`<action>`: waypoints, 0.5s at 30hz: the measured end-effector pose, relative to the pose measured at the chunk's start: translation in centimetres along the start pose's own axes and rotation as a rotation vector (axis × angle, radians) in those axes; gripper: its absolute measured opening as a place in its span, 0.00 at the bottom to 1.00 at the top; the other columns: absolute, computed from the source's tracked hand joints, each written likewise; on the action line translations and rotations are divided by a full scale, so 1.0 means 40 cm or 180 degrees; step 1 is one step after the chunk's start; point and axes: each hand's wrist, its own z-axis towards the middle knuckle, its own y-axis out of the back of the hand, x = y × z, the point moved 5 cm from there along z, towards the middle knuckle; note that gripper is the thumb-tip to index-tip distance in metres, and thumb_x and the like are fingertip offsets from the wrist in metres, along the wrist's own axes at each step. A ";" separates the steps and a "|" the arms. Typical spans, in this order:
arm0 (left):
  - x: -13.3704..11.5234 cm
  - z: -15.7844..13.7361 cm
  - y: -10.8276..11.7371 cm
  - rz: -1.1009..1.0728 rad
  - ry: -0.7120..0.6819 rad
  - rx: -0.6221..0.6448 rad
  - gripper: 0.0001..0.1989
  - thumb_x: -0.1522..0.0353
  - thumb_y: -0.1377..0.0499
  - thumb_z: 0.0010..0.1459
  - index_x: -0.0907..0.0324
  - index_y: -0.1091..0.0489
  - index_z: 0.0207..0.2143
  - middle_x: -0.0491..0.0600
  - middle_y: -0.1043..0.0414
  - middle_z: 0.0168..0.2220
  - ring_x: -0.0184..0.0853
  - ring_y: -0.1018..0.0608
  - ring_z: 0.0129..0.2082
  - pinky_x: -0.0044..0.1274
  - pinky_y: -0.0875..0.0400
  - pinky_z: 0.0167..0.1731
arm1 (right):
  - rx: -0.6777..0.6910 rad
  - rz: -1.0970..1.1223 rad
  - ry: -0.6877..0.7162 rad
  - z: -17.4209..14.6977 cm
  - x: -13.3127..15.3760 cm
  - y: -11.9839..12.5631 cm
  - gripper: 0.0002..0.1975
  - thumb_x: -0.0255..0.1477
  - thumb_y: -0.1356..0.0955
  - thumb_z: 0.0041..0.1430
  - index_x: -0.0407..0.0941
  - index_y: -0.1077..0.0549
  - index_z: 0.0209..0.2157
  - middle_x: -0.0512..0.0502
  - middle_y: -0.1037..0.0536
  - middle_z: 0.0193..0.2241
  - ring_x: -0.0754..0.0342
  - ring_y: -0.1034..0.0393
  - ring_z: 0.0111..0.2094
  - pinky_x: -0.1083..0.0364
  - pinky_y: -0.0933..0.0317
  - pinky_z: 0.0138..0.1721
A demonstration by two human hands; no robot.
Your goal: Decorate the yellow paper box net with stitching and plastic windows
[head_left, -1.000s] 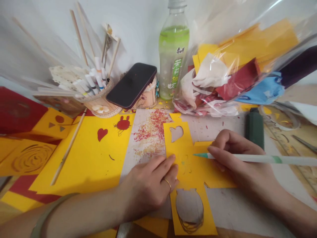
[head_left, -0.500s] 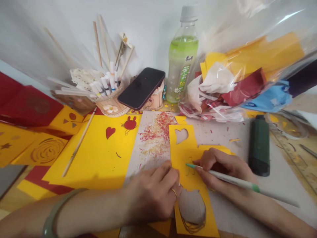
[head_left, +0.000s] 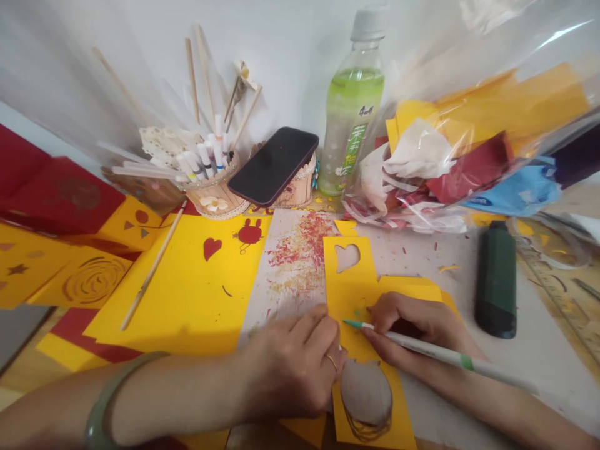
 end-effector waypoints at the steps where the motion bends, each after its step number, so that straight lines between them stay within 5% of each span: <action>1: -0.001 -0.001 0.000 -0.0006 -0.0020 0.0009 0.07 0.72 0.46 0.56 0.65 0.30 0.27 0.52 0.26 0.28 0.39 0.21 0.33 0.23 0.26 0.20 | -0.0001 0.0000 0.0011 0.001 0.001 0.000 0.11 0.31 0.36 0.58 0.45 0.38 0.22 0.52 0.34 0.19 0.60 0.43 0.20 0.61 0.48 0.19; 15: 0.002 0.000 0.000 -0.0066 -0.0047 -0.0017 0.07 0.72 0.45 0.56 0.66 0.30 0.27 0.52 0.25 0.27 0.41 0.21 0.33 0.24 0.26 0.20 | -0.0075 -0.0124 -0.0088 0.001 0.006 0.010 0.11 0.30 0.37 0.57 0.45 0.37 0.21 0.52 0.33 0.18 0.60 0.42 0.19 0.61 0.48 0.18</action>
